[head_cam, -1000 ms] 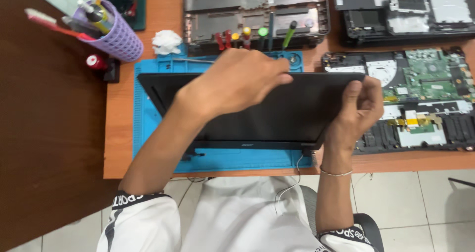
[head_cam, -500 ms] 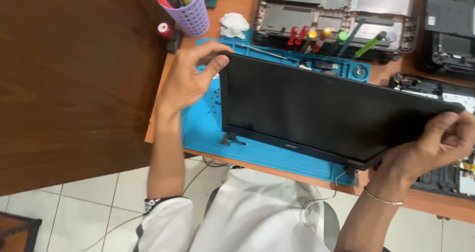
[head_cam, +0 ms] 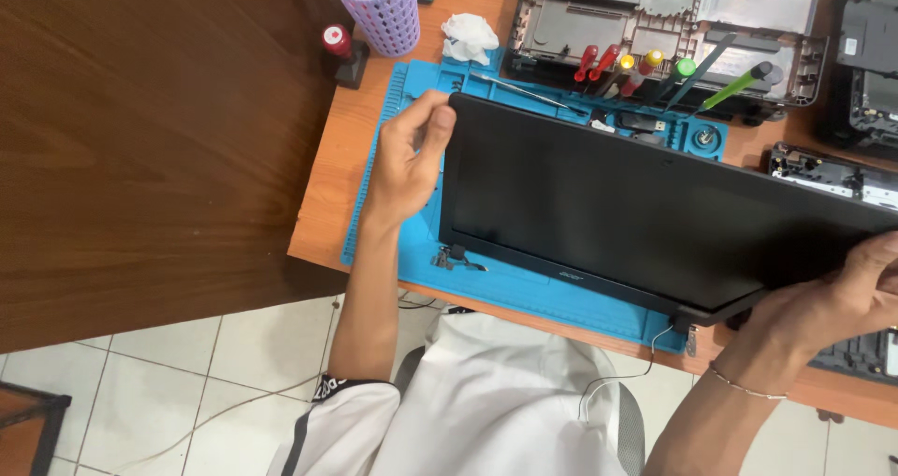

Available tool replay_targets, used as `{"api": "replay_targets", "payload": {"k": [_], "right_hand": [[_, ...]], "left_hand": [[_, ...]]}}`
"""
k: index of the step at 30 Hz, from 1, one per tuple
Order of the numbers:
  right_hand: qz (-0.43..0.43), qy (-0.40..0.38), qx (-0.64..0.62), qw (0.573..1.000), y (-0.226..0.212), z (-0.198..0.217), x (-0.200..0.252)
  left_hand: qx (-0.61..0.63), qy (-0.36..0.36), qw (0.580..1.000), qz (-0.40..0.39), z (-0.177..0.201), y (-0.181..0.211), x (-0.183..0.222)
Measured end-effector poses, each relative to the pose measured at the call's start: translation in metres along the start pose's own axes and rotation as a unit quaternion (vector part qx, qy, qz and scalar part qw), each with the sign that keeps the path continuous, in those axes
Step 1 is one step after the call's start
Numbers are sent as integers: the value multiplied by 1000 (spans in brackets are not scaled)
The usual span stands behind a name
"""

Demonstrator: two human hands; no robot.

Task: The person attaches the screen to the laptop frame using a screwdriver and then fits the motherboard into the chassis.

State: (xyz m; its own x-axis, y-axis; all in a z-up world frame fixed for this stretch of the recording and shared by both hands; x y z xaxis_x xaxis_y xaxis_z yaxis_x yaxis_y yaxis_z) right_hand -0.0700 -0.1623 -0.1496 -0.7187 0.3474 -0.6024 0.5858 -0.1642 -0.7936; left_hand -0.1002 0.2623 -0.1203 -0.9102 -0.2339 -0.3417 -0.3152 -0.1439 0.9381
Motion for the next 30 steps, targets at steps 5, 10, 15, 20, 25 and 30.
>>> {"api": "replay_targets", "payload": {"k": [5,10,15,20,25,30], "right_hand": [[-34,16,-20,999,10,7,1],[-77,-14,-84,993,18,12,4],[-90,-17,-77,993,18,10,-1],[-110,21,-71,991,20,11,1],[-111,24,-84,990,22,10,-2],[-114,20,-94,989,22,15,2]], "left_hand": [[-52,1,998,-45,1,8,-2],[-47,-38,998,-18,3,-6,16],[-89,-25,995,21,6,-21,34],[-95,-24,995,37,5,-27,41],[-88,-17,995,42,5,-39,65],[-86,-7,993,79,5,-43,75]]}}
Point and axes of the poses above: each hand's wrist, its own x-axis away from the middle knuckle, its own z-axis out of the back of the hand, y = z × x, the point moved 2 cm from there along -x, towards the middle knuckle, and after that the axes turned 1 degree about y, right-handed, at the moved point
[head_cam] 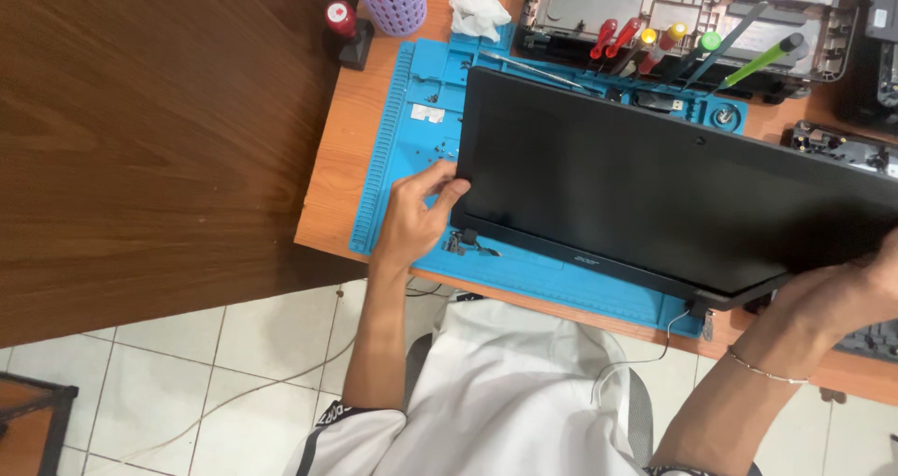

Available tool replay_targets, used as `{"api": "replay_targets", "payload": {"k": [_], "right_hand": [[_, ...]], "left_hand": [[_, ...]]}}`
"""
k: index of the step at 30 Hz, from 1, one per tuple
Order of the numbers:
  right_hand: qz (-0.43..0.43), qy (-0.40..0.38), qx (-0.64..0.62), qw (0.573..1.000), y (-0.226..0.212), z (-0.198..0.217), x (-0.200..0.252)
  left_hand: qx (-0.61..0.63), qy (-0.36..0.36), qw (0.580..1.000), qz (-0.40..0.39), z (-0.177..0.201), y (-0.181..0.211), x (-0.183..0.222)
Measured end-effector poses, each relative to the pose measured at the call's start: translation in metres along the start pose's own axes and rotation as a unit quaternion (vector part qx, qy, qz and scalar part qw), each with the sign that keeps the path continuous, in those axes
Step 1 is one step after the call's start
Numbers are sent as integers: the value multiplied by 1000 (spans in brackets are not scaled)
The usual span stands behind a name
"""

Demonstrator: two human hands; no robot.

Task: The person attaches the screen to the laptop frame using a screwdriver and then fits the motherboard into the chassis.

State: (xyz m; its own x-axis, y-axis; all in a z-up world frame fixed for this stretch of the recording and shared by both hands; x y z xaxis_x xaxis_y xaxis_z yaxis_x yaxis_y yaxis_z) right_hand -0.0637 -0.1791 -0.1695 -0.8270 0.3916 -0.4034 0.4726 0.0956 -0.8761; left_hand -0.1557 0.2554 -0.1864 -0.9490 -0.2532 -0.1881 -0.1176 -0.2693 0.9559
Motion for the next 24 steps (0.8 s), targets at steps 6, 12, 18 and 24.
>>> {"api": "replay_targets", "payload": {"k": [6,12,18,24], "right_hand": [[21,-7,13,1000,8,9,-3],[13,-14,17,1000,-3,-1,-1],[-13,-36,-13,999,-5,1,-2],[-63,-58,-84,993,-3,-10,-13]], "left_hand": [[-59,9,998,16,1,-9,24],[-62,13,998,26,0,-13,26],[-62,10,997,38,0,-11,37],[41,33,998,38,6,-16,43]]}}
Point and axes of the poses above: each hand's wrist, its own x-axis away from the middle knuckle, its own z-axis out of the back of the hand, y = z × x, the point moved 2 cm from there along -x, towards the middle knuckle, and after that the axes turned 1 degree about y, right-handed, at the moved point
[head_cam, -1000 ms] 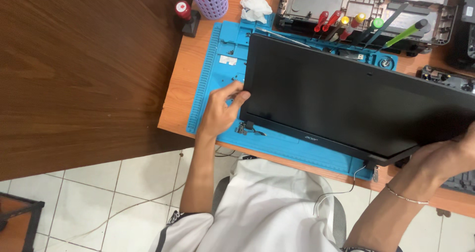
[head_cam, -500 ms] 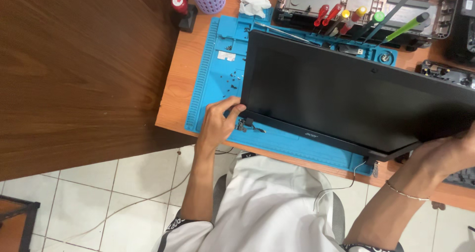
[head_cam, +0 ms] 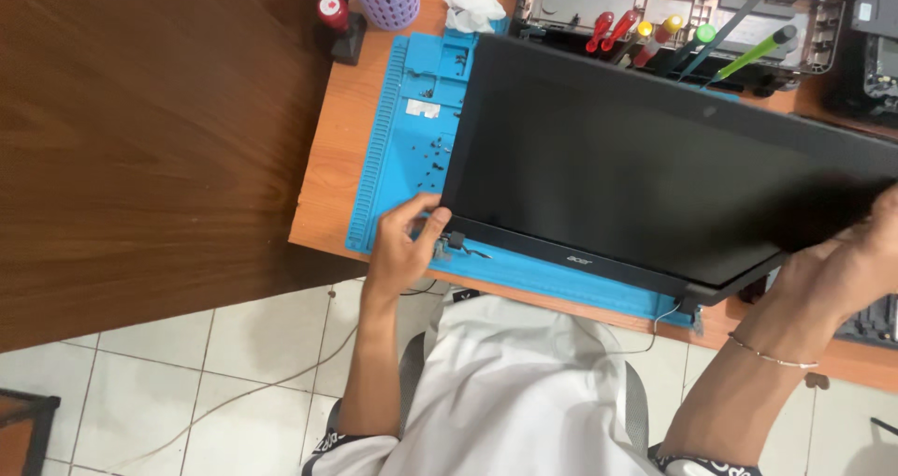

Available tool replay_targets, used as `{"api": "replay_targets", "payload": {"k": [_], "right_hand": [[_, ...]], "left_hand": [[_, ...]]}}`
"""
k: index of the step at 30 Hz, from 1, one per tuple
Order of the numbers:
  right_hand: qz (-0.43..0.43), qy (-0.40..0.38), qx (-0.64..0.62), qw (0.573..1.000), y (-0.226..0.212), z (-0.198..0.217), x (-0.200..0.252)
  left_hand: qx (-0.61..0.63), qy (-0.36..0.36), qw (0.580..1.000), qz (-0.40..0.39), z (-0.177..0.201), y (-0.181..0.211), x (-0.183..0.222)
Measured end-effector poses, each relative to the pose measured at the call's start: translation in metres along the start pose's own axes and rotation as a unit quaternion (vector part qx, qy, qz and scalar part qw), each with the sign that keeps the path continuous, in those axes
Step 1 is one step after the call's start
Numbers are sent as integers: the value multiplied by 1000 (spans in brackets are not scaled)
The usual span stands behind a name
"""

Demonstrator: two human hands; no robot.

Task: The person attaches the screen to the laptop frame using a screwdriver and then fits the motherboard into the chassis.

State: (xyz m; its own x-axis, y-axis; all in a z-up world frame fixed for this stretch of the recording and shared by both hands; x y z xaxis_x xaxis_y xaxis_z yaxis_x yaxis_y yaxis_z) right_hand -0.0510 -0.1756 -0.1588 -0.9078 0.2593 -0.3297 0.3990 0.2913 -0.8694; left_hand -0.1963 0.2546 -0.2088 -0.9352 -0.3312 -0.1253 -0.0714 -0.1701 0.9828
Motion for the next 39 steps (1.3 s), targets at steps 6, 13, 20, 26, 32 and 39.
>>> {"api": "replay_targets", "payload": {"k": [6,13,20,26,32,39], "right_hand": [[-57,-38,3,998,-2,-20,-6],[-64,-147,150,976,-47,-64,14],[-119,-144,274,943,-70,-86,38],[-242,-122,240,932,-46,-59,24],[-306,-160,317,883,1,-17,5],[-157,-148,190,958,28,10,22]], "left_hand": [[117,-80,983,117,23,0,13],[136,-44,986,90,38,-4,30],[127,38,991,16,43,32,38],[84,1,990,-109,42,81,33],[-5,5,971,-239,40,81,25],[80,31,965,-247,29,74,9]]}}
Point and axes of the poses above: each hand's wrist, its own x-axis away from the middle knuckle, its own z-axis out of the back of the hand, y = z × x, the point moved 2 cm from there along -x, towards the middle knuckle, and after that the axes turned 1 degree about y, right-handed, at the moved point
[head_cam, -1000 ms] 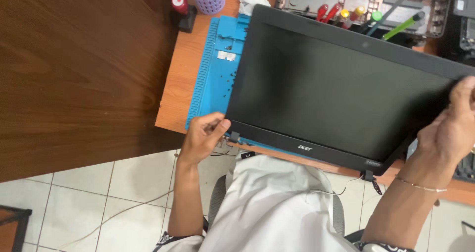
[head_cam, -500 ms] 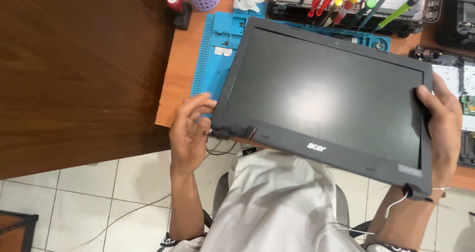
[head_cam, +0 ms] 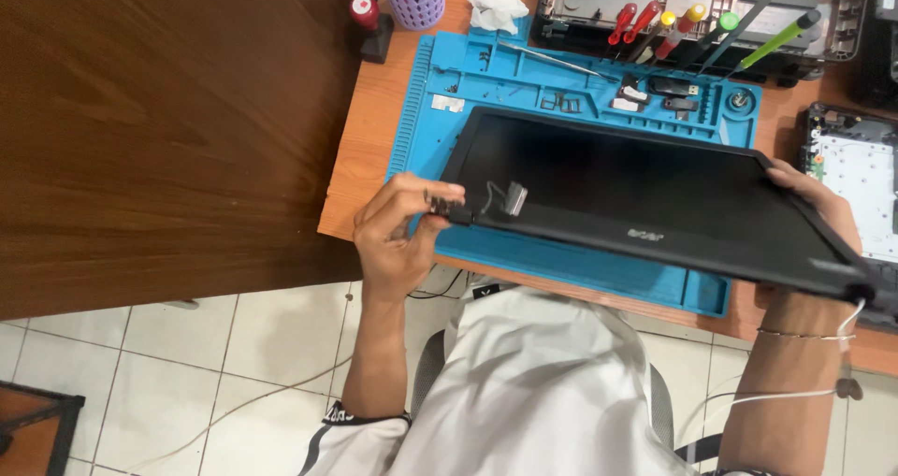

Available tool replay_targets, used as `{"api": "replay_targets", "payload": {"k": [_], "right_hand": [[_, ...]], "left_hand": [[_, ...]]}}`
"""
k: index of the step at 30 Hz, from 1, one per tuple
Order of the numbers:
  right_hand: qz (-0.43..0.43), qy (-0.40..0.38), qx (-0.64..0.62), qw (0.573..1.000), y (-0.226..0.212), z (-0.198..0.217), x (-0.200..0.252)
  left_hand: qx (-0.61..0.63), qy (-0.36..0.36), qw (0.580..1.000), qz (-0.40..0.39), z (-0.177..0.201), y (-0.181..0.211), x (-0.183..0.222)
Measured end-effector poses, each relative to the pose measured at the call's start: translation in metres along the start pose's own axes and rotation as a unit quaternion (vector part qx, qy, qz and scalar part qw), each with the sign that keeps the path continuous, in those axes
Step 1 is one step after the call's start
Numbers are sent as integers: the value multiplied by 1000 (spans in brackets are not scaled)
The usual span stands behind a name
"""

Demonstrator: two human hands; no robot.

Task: The person attaches the screen to the laptop frame using a screwdriver and then fits the motherboard into the chassis.

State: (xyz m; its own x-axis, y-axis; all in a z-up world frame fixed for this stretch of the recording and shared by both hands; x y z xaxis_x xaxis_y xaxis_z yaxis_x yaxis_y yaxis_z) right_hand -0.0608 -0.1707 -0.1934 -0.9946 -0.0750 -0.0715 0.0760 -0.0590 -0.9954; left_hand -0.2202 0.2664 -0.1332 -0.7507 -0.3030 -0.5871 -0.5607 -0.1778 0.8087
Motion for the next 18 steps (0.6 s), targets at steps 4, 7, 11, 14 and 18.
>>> {"api": "replay_targets", "payload": {"k": [4,7,11,14,18], "right_hand": [[-249,-201,-422,848,-10,-6,-30],[-219,-116,-399,883,-7,-7,-27],[-201,9,-367,908,7,1,-21],[-177,24,-366,913,4,-4,-17],[-137,68,-289,945,-26,-20,-4]], "left_hand": [[-30,15,999,-23,-6,-6,-11],[-20,25,999,-20,-14,-12,-22],[-5,32,999,-6,-23,-19,-32],[-9,37,999,-7,-24,-27,-34],[36,37,999,-9,-23,-33,-36]]}}
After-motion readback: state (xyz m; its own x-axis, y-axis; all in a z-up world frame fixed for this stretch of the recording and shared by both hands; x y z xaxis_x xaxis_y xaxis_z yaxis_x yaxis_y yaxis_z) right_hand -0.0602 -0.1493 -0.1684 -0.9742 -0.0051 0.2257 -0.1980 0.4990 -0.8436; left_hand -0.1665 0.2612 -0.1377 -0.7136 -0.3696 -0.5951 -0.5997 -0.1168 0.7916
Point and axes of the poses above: each hand's wrist, its own x-axis away from the middle knuckle, its own z-axis out of the back of the hand, y = z × x, the point moved 2 cm from there along -x, towards the middle knuckle, and after that the axes turned 1 degree about y, right-handed, at the moved point
